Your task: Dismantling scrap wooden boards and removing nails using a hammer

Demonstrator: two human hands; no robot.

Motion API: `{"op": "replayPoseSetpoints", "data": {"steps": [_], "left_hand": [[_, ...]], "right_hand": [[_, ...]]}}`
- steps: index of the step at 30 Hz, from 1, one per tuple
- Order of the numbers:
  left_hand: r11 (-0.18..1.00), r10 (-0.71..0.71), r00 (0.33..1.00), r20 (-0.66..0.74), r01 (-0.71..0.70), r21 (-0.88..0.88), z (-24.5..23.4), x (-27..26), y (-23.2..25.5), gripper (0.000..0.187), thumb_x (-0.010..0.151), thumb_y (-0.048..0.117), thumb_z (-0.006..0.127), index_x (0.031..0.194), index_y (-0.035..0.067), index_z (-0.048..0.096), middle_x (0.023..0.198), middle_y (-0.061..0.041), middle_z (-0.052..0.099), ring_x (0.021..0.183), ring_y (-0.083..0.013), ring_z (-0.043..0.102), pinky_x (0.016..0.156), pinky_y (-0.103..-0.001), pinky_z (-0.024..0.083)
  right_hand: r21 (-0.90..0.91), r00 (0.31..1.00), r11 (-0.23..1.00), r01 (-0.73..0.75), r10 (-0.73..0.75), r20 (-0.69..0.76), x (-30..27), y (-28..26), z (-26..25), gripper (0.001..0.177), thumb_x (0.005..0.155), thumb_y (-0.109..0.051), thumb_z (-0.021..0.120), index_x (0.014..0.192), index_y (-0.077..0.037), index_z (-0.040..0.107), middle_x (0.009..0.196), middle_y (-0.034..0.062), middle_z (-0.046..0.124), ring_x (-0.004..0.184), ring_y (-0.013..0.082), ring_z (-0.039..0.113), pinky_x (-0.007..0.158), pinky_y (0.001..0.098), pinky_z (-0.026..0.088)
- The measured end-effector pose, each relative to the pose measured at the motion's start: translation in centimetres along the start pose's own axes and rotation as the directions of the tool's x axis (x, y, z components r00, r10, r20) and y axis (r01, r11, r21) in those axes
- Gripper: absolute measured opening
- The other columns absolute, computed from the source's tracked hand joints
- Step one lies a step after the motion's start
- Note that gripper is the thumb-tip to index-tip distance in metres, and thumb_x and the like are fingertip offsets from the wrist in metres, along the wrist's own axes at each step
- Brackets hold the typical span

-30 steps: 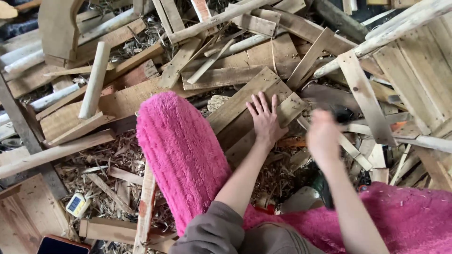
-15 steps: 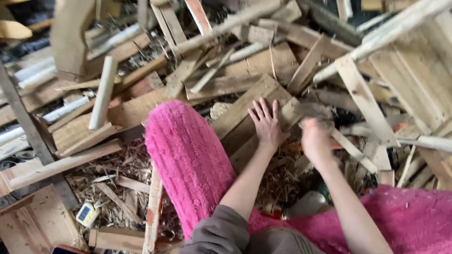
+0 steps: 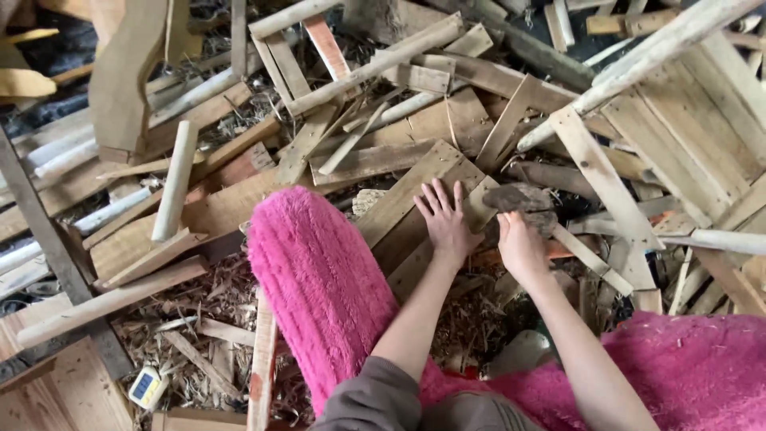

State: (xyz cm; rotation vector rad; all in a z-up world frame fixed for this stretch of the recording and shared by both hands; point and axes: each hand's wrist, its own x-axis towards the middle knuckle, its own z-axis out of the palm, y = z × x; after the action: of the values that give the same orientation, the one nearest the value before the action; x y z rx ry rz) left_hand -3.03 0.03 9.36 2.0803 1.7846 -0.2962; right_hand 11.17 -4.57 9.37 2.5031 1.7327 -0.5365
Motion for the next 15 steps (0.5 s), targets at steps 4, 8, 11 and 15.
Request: {"op": "replayPoseSetpoints", "data": {"steps": [4,8,11,15], "left_hand": [[1.0,-0.014,0.999,-0.03,0.013,-0.024,-1.0,-0.5,-0.6,0.126,0.07,0.075,0.069,0.165,0.016,0.011,0.167,-0.028,0.015,0.153,-0.053,0.011,0.121,-0.072,0.004],[0.998,0.025,0.999,0.03,-0.023,-0.064,-0.7,-0.5,-0.2,0.132,0.069,0.077,0.071,0.165,0.016,0.006,0.168,-0.028,0.01,0.154,-0.0516,0.006,0.119,-0.074,0.0],[0.999,0.026,0.999,0.041,-0.024,-0.042,-0.7,-0.2,-0.3,0.131,0.068,0.077,0.07,0.165,0.017,0.006,0.169,-0.028,0.009,0.154,-0.0517,0.005,0.118,-0.075,-0.002],[1.0,0.01,1.0,0.009,-0.01,-0.027,3.0,1.9,0.2,0.129,0.067,0.074,0.073,0.165,0.018,0.011,0.168,-0.027,0.012,0.154,-0.0506,0.009,0.12,-0.072,0.002]], "right_hand": [[0.254,0.992,0.967,0.034,-0.063,0.107,-0.3,-3.5,-5.7,0.037,0.115,-0.021,0.037,0.12,0.003,0.064,0.07,0.0124,0.067,0.041,0.021,0.058,0.036,0.0289,0.042],[0.223,0.946,0.95,0.218,-0.149,-0.288,-5.3,-6.9,-13.4,0.036,0.115,-0.028,0.041,0.113,0.002,0.061,0.103,0.0321,0.07,0.101,0.0531,0.066,0.085,0.0618,0.051],[0.336,0.917,0.917,0.212,-0.068,-0.393,-5.8,-7.8,-13.4,0.033,0.117,-0.022,0.041,0.114,0.006,0.059,0.103,0.0286,0.07,0.1,0.0473,0.067,0.085,0.0548,0.053],[0.235,1.0,0.972,-0.022,0.022,0.003,-3.2,-5.4,-4.7,0.043,0.113,-0.037,0.039,0.116,0.0,0.062,0.103,0.0265,0.074,0.099,0.0418,0.072,0.079,0.054,0.06]]}}
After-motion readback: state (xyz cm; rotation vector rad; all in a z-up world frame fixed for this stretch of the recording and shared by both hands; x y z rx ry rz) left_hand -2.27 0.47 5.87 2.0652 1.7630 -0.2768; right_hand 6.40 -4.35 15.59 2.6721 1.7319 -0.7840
